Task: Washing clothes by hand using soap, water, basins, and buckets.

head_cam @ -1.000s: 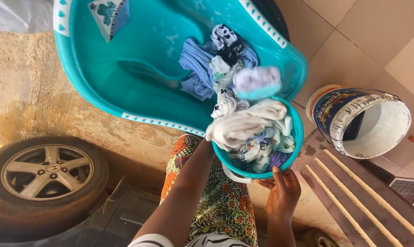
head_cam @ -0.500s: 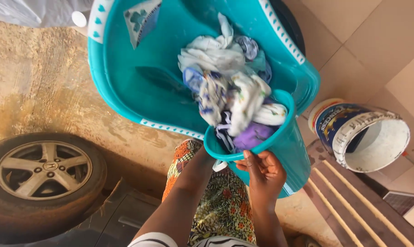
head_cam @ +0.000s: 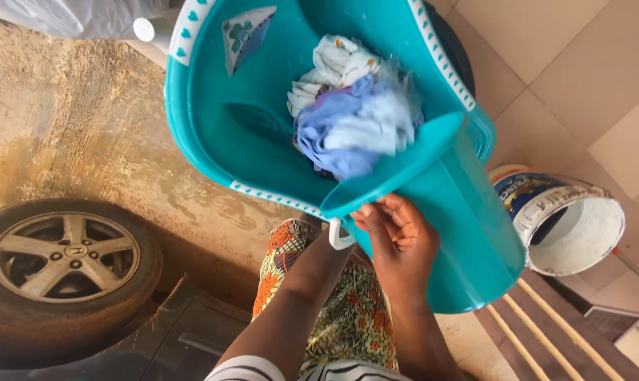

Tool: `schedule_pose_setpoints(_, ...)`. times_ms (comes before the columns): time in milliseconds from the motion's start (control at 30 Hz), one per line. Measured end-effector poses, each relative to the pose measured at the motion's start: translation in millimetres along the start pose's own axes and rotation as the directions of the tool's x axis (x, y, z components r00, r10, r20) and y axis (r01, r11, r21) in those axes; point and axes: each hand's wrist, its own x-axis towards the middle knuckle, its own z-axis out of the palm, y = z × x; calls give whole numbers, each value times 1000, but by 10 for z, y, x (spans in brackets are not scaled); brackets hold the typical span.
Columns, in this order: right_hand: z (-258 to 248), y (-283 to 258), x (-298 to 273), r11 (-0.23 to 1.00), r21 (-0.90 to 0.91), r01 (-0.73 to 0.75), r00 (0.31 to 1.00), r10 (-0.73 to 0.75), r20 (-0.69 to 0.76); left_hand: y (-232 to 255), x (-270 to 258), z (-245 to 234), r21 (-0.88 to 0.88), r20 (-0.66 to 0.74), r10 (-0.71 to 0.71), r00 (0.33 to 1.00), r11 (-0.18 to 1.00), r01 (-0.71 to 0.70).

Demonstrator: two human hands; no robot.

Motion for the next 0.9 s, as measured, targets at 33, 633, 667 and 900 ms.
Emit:
schedule_pose_setpoints(33, 27, -71, -40, 999, 18, 36, 999, -37, 17, -32, -52, -15, -2, 0, -11, 1000, 1000, 11)
schedule_pose_setpoints(633, -2214, 1192, -324, 969, 246, 18, 972, 41, -232, -556, 812, 11, 96, 79, -143, 987, 986, 135)
schedule_pose_setpoints(667, -2418, 1355, -375, 967, 255, 24, 970, 39, -238, -641, 850, -6, 105, 83, -152, 985, 984, 143)
schedule_pose_setpoints(900, -3747, 2607, -1016, 957, 280, 82, 843, 83, -531, -1367, 472, 591, 417, 9, -242, 970, 883, 216)
